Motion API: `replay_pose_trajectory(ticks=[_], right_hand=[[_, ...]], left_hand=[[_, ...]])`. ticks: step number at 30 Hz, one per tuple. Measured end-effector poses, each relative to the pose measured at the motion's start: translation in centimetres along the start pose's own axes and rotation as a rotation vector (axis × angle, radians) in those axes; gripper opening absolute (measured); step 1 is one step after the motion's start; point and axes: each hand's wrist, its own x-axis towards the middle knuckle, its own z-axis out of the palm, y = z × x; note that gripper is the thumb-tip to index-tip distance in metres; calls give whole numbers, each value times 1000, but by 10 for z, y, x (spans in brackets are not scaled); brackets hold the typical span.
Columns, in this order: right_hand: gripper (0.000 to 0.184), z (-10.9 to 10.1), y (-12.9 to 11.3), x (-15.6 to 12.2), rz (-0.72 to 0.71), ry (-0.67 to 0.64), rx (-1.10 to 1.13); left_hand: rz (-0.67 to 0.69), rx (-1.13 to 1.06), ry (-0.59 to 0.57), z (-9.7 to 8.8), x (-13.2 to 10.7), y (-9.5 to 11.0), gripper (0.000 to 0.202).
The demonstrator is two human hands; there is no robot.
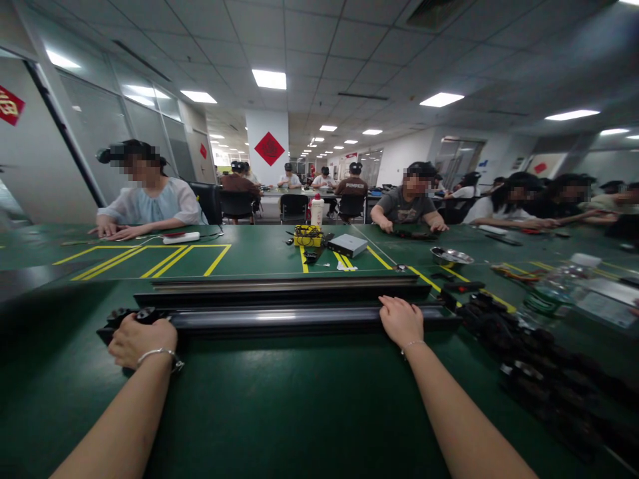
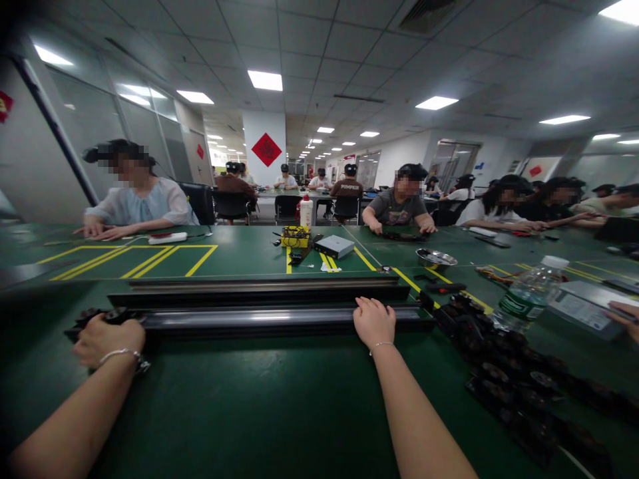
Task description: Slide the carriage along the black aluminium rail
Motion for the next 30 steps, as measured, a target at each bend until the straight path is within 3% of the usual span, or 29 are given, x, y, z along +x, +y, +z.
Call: replay_pose_trajectory(ticks=[3,10,13,16,30], right_hand=[[43,1,-29,-7,-47,-52,1],[48,12,-159,-48,-307,-145,95],[47,17,-194,-63,-419,-88,125],[47,18,-203,-69,-439,-51,125],[46,22,-197,-68,-496,-30,115]], left_hand=[[-4,-4,1,1,0,-1,48],[65,-85,-55,2,3,-5,51],[56,-87,-65,1,3,-5,52],[45,-84,-45,1,4,-4,51],[24,-82,-24,0,1,-2,40]])
